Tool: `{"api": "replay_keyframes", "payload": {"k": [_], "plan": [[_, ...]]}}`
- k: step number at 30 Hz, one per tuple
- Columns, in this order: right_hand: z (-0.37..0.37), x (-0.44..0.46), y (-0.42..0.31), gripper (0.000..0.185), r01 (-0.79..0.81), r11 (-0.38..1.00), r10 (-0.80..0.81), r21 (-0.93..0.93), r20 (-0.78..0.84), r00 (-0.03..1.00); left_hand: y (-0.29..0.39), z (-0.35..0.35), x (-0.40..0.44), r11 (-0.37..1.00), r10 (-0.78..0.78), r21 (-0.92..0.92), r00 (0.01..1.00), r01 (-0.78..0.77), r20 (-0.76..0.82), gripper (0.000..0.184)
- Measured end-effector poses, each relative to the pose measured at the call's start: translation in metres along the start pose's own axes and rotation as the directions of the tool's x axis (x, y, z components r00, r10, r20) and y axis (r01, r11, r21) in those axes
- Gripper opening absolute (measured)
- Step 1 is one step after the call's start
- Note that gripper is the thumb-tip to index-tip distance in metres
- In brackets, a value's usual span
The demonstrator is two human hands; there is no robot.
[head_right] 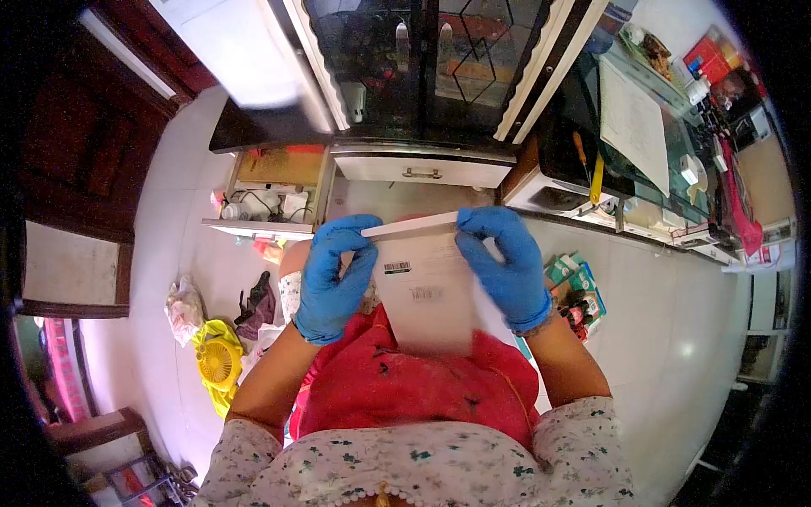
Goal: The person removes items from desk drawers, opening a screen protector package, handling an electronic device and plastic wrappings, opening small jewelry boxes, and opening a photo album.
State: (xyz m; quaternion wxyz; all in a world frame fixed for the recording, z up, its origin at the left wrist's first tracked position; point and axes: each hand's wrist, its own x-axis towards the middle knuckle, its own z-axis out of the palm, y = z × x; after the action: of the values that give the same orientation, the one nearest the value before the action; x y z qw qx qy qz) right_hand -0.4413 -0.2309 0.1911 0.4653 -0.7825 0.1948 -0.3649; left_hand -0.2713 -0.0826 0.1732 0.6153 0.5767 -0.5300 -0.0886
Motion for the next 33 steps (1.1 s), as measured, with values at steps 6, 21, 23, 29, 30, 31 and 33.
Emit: {"api": "replay_keyframes", "payload": {"k": [6, 21, 23, 29, 30, 31, 33], "plan": [[0.002, 0.006, -0.016, 0.026, -0.259, 0.907, 0.274, 0.333, 0.003, 0.962, 0.011, -0.002, 0.005, 0.975, -0.160, -0.159, 0.987, 0.155, -0.015, 0.043], [-0.023, 0.027, -0.028, 0.023, -0.251, 0.961, 0.211, 0.116, 0.278, 0.937, 0.020, -0.021, 0.031, 0.945, -0.309, -0.032, 0.920, 0.326, 0.240, 0.024], [-0.029, 0.026, -0.030, 0.024, -0.166, 0.986, 0.157, -0.001, 0.321, 0.934, 0.022, -0.023, 0.030, 0.964, -0.259, 0.013, 0.929, 0.266, 0.262, 0.025], [-0.030, 0.020, -0.033, 0.028, -0.078, 0.990, 0.118, -0.114, 0.403, 0.907, 0.021, -0.019, 0.012, 0.965, -0.203, -0.093, 0.923, 0.246, 0.326, 0.036], [-0.033, 0.018, -0.035, 0.029, -0.194, 0.977, 0.215, -0.091, 0.414, 0.885, 0.020, -0.020, 0.011, 0.960, -0.240, -0.050, 0.906, 0.274, 0.348, 0.037], [-0.036, 0.020, -0.040, 0.029, -0.187, 0.974, 0.222, -0.129, 0.365, 0.904, 0.018, -0.018, 0.015, 0.959, -0.256, -0.018, 0.892, 0.283, 0.373, 0.038], [-0.047, 0.027, -0.046, 0.035, -0.401, 0.906, 0.417, -0.138, 0.462, 0.783, 0.022, -0.006, 0.019, 0.953, -0.218, -0.122, 0.907, 0.278, 0.359, 0.042]]}}
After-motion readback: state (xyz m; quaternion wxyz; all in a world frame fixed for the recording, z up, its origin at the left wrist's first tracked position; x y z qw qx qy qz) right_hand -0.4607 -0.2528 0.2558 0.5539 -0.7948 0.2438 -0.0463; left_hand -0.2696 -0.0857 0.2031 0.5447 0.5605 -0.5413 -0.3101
